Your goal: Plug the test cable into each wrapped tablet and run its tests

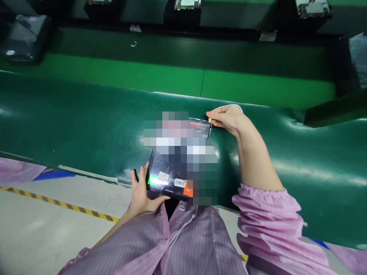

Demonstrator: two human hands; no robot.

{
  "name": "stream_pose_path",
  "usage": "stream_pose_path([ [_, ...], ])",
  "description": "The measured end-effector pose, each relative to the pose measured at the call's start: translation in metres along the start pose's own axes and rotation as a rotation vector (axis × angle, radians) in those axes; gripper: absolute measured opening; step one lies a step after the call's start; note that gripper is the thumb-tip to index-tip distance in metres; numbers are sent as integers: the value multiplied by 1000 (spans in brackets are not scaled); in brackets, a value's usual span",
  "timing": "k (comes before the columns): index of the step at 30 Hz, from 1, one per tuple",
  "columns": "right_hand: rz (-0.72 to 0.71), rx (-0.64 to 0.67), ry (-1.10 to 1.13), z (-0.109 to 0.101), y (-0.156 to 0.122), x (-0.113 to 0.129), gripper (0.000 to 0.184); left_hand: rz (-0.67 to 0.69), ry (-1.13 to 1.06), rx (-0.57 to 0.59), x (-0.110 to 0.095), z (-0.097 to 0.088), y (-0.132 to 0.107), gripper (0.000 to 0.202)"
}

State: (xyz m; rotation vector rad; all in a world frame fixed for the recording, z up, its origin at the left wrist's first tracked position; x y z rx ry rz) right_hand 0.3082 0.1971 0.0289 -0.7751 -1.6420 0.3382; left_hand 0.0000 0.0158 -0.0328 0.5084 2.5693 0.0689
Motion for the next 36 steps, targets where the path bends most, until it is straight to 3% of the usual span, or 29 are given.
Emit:
stream_pose_path([
  [7,-31,-5,273,5,-9,-18,27,-13,-3,-14,2,2,-3,127],
  [12,-121,31,261,3,4,-30,20,-53,-16,-5,1,2,-1,131],
  [16,-253,-11,214,4,6,-42,13,-108,-53,38,3,1,2,134],
  [18,-331,-80,173,1,-12,-53,8,-134,-71,50,3,1,3,135],
  [21,-473,-161,70,-9,-69,-77,25,-135,-80,40,2,1,4,135],
  [23,-535,50,-56,-11,-117,-98,26,-119,-84,22,1,1,4,132],
  [26,-490,717,-231,1,-176,-139,30,-93,-83,-5,1,0,5,128],
  [28,-466,884,-211,9,-196,-163,30,-67,-79,-12,2,0,5,127],
  [32,-510,792,-108,19,-202,-186,34,-22,-58,-13,5,1,5,121],
  [36,-595,631,-101,14,-204,-178,33,-6,-40,-36,7,3,4,113],
])
Point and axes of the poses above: each hand's wrist, its own y-axis towards the middle knuckle, its own z-axis out of the palm, x = y × z, the point moved 2 cm from there along y, towards the middle knuckle, and after that the axes turned 2 degrees about x, right-handed, at the moved point
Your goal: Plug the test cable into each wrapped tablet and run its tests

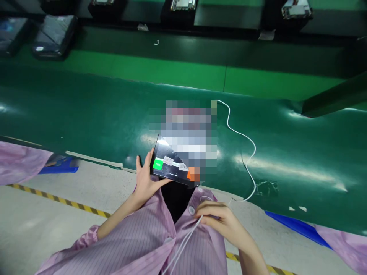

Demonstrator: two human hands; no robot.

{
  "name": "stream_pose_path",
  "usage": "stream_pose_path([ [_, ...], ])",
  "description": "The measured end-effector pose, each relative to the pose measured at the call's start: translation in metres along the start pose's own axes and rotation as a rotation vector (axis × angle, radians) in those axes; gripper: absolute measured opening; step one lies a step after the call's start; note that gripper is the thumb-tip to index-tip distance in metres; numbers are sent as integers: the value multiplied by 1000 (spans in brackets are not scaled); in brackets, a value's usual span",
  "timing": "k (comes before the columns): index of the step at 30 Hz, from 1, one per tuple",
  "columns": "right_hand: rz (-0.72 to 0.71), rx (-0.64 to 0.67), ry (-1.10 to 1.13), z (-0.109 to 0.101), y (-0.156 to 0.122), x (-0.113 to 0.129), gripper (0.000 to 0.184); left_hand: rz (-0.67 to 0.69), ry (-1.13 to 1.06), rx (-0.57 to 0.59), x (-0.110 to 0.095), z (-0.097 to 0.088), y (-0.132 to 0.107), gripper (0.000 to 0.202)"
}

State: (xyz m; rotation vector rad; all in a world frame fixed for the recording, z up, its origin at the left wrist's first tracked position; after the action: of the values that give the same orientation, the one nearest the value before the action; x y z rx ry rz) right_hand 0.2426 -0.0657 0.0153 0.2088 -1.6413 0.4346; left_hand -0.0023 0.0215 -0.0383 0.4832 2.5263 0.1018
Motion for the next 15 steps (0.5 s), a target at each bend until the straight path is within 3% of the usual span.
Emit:
stream_pose_path([
  [10,42,-241,-262,-15,-10,4,26,-56,2,40,0,0,-2,114],
  [15,-187,-462,-376,-11,-12,27,17,-41,0,28,-1,-2,0,111],
])
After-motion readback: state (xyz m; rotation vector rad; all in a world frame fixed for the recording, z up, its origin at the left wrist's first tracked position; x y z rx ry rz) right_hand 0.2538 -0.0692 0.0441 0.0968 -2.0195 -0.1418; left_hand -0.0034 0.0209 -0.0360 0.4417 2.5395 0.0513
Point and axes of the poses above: each hand's wrist, its own y-axis towards the middle knuckle, its own z-axis out of the palm, x = y × z, the point moved 2 cm from there along y, towards the middle knuckle, and after that the axes turned 2 degrees about x, right-handed, at the moved point
